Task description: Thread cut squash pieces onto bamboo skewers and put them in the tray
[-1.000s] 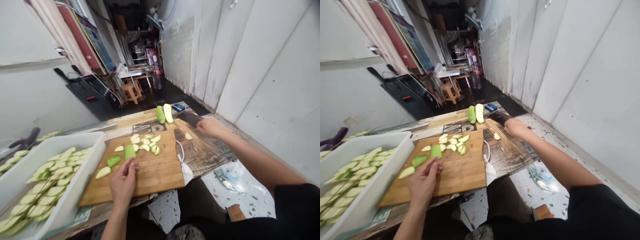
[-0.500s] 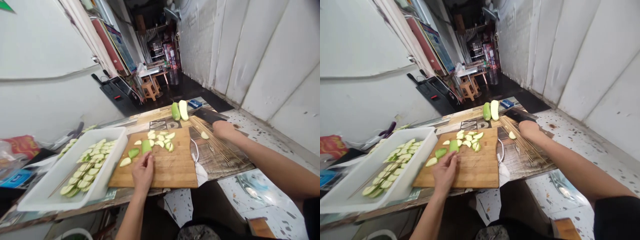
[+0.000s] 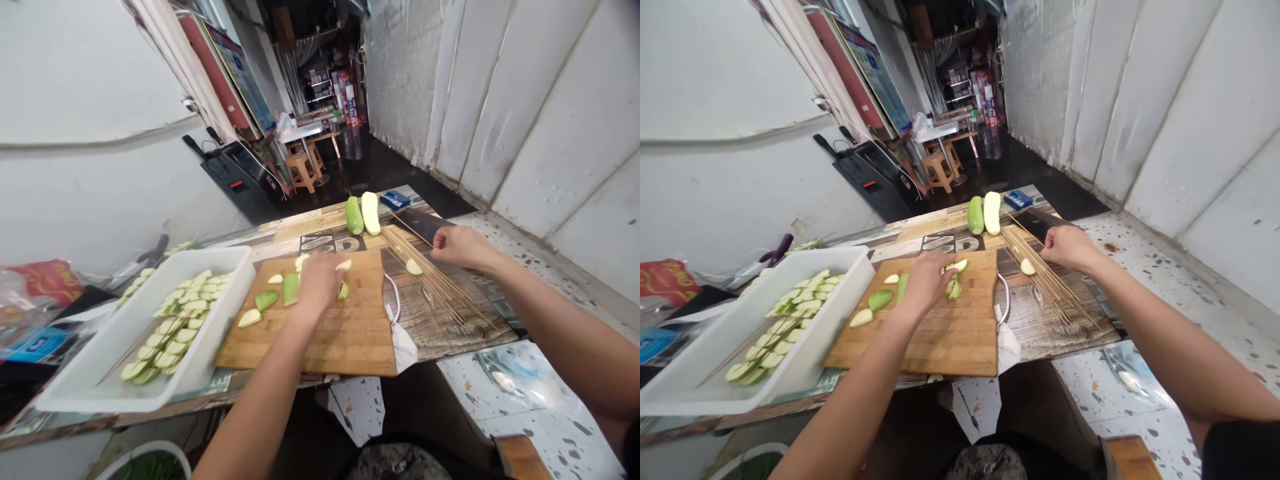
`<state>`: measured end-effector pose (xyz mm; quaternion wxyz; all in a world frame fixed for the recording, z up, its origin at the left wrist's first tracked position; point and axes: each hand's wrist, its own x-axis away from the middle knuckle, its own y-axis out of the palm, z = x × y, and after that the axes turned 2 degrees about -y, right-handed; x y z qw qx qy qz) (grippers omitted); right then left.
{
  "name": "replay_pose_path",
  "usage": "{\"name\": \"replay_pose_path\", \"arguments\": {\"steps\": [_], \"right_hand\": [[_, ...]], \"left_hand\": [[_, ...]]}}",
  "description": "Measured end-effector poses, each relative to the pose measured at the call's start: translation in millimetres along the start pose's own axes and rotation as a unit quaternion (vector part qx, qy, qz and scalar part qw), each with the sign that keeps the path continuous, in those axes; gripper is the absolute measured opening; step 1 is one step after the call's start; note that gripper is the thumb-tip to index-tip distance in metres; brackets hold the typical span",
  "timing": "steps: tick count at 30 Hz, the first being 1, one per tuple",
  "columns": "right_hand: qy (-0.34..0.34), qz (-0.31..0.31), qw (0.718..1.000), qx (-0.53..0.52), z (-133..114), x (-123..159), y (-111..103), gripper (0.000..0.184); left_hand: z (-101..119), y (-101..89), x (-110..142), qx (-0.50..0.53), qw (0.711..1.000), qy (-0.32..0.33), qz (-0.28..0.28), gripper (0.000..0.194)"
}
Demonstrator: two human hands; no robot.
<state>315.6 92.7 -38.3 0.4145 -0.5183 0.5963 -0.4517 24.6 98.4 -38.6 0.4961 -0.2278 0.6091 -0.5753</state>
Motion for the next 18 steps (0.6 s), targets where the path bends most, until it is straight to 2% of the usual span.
{"name": "replay_pose_path", "arguments": {"steps": [4, 7, 9, 11, 14, 16, 18], "right_hand": [[-0.011, 0.014, 0.992, -0.128, -6, 11, -3, 0.025], [-0.008, 0.034, 0.973, -0.23, -10, 28, -4, 0.024], [0.006, 0.029, 0.947, -0.321, -12, 43, -3, 0.021], [0.023, 0.012, 0.905, -0.425, -16, 58, -2, 0.017], [0.025, -0.023, 0.832, -0.553, -25, 81, 3, 0.011], [0.016, -0.067, 0.812, -0.58, -35, 96, 9, 0.014], [0.005, -0.117, 0.813, -0.571, -48, 113, 19, 0.024]], "left_hand": [[14, -13.1, -16, -0.054, 0.996, 0.004, -0.072, 0.02], [24, -22.2, -7, -0.073, 0.988, 0.03, -0.136, 0.018], [25, -21.8, 4, -0.087, 0.984, 0.038, -0.151, 0.014], [20, -16.1, 16, -0.067, 0.987, 0.037, -0.143, 0.013], [11, -5.0, 36, 0.033, 0.993, 0.03, -0.107, 0.023], [12, -0.6, 50, 0.136, 0.989, 0.008, -0.06, 0.029], [21, 0.7, 63, 0.265, 0.961, -0.073, -0.012, 0.033]]}}
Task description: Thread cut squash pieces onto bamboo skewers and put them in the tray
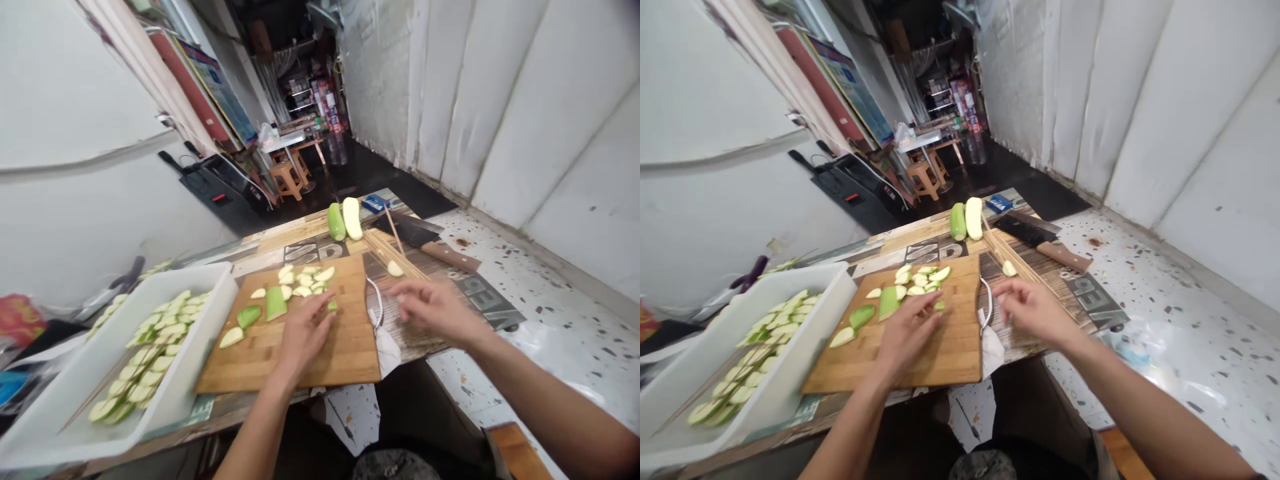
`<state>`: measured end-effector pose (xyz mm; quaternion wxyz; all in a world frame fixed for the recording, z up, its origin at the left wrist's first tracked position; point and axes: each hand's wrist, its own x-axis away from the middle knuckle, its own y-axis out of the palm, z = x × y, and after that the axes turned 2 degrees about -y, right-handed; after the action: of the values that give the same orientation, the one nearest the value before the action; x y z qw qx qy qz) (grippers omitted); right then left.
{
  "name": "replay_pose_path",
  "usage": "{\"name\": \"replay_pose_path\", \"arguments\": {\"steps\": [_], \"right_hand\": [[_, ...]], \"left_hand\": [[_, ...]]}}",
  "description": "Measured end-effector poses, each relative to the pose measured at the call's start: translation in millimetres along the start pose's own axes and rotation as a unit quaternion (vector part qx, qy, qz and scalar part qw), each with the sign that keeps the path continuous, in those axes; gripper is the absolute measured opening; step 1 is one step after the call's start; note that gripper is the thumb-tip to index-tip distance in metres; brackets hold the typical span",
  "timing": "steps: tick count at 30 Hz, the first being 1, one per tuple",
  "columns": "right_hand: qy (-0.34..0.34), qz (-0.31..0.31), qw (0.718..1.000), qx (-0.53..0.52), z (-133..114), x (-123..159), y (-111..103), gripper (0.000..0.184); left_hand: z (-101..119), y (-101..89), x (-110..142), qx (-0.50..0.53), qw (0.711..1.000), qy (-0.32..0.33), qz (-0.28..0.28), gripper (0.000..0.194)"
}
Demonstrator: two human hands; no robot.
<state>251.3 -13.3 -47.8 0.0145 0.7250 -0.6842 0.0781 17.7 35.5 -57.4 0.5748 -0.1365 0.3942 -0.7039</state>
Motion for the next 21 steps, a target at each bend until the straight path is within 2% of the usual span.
{"name": "replay_pose_path", "arguments": {"steps": [1, 4, 6, 9, 12, 16, 18, 21], "right_hand": [[0.001, -0.022, 1.0, 0.002, 4, 6, 10, 0.03], [-0.034, -0.014, 0.999, -0.031, 17, 22, 36, 0.044], [-0.06, -0.01, 0.997, -0.038, 24, 31, 44, 0.037], [-0.101, 0.021, 0.994, -0.031, 28, 42, 42, 0.022], [-0.097, 0.05, 0.993, -0.039, 31, 50, 34, 0.025], [-0.081, 0.041, 0.994, -0.06, 35, 53, 28, 0.024], [-0.061, 0.05, 0.995, -0.066, 37, 57, 25, 0.024], [-0.05, 0.121, 0.99, -0.06, 41, 70, 9, 0.021]], "left_hand": [[6, 3.5, 7, 0.075, 0.996, -0.051, 0.017, 0.034], [28, 14.4, 25, 0.249, 0.956, -0.158, 0.001, 0.038], [41, 20.3, 33, 0.298, 0.936, -0.184, -0.022, 0.038], [52, 28.2, 38, 0.339, 0.921, -0.186, -0.058, 0.037], [58, 36.6, 38, 0.365, 0.908, -0.181, -0.1, 0.035], [66, 44.2, 37, 0.359, 0.905, -0.19, -0.126, 0.035], [68, 43.6, 39, 0.325, 0.916, -0.2, -0.124, 0.036], [66, 39.0, 42, 0.237, 0.949, -0.194, -0.078, 0.038]]}}
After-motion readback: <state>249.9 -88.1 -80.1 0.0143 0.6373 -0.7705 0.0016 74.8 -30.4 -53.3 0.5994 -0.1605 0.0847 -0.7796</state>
